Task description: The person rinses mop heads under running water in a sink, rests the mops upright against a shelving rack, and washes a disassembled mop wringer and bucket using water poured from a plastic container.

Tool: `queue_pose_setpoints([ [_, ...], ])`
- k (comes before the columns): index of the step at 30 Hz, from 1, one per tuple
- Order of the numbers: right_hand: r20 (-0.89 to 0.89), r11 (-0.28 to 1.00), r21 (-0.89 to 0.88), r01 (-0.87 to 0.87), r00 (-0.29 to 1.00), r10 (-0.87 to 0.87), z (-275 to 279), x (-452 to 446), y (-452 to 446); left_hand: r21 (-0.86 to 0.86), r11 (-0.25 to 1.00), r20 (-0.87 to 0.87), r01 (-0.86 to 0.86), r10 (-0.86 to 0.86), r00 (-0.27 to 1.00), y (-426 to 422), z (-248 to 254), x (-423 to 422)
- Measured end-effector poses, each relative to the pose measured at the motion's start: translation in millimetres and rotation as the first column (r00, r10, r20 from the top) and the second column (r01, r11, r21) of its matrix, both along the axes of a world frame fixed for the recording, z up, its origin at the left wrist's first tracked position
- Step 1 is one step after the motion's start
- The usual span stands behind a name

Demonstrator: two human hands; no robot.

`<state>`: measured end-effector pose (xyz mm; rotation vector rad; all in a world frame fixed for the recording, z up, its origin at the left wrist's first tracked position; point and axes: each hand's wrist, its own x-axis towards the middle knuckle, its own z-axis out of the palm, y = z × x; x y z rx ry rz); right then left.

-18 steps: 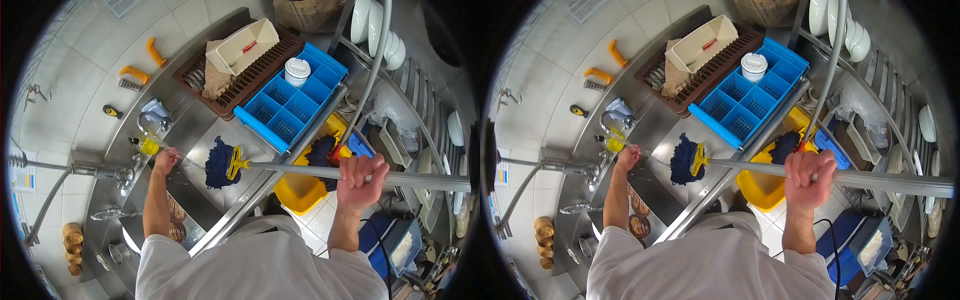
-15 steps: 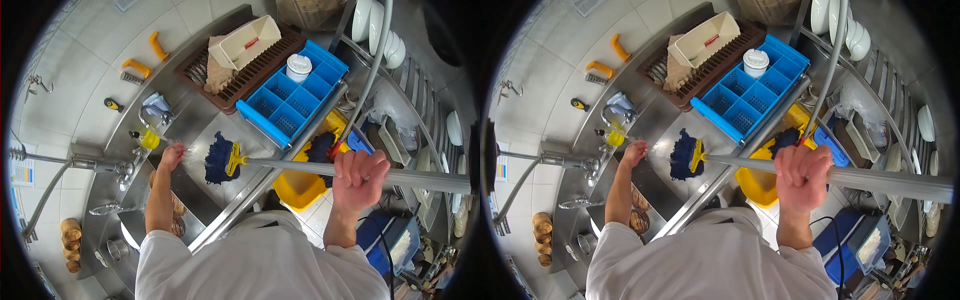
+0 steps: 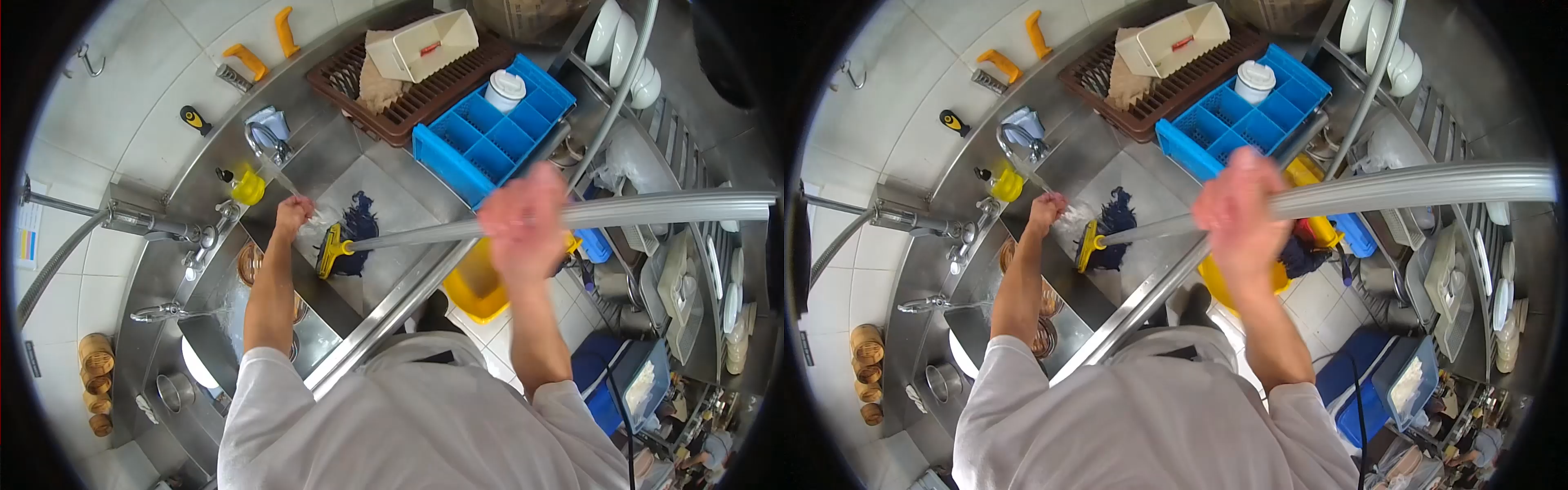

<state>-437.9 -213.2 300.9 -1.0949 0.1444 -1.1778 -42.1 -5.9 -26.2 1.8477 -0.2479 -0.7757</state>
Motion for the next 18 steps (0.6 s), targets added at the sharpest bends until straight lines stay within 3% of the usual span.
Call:
queue_pose_setpoints([
  [1,0.083,0.995,0.086,-0.054,0.995,0.047,10,19,3,0.006,0.999,0.001,-0.041,0.041,0.999,-4,-2,7],
  [2,0.067,0.995,-0.094,-0.037,0.997,0.043,48,-2,1,-0.030,0.999,-0.033,-0.036,0.035,0.999,-4,-8,10],
  [4,0.154,0.988,-0.144,-0.056,0.985,0.078,38,-17,9,-0.048,0.998,-0.058,-0.028,0.025,0.998,3,-16,10],
  [5,0.029,0.976,-0.206,0.067,0.998,-0.062,27,-9,24,-0.101,0.995,-0.060,-0.020,0.014,0.998,-7,-15,16],
  [6,0.044,0.969,-0.235,0.080,0.996,-0.072,8,6,29,-0.132,0.991,-0.047,-0.008,0.002,0.999,-22,-9,23],
  [7,-0.063,0.964,-0.192,0.186,0.978,-0.201,-12,22,40,-0.078,0.997,-0.006,-0.011,0.011,1.000,-25,-12,20],
  [9,-0.034,0.996,0.017,0.088,0.996,-0.088,-2,-1,43,0.009,1.000,0.020,-0.017,0.017,1.000,-4,-23,10],
  [11,-0.025,0.996,-0.011,0.089,0.996,-0.090,2,-9,52,0.063,0.997,0.107,0.039,-0.045,0.993,-4,-30,12],
  [15,0.007,0.991,-0.072,0.114,0.993,-0.114,17,-21,69,0.189,0.976,0.021,0.110,-0.116,0.993,6,-54,12],
  [16,0.008,0.992,-0.062,0.106,0.994,-0.106,25,-22,74,0.464,0.825,0.185,0.322,-0.445,0.876,18,-75,18],
  [18,0.104,0.995,-0.021,0.100,0.990,-0.098,52,-26,78,0.712,0.589,0.256,0.383,-0.725,0.640,21,-108,27],
])
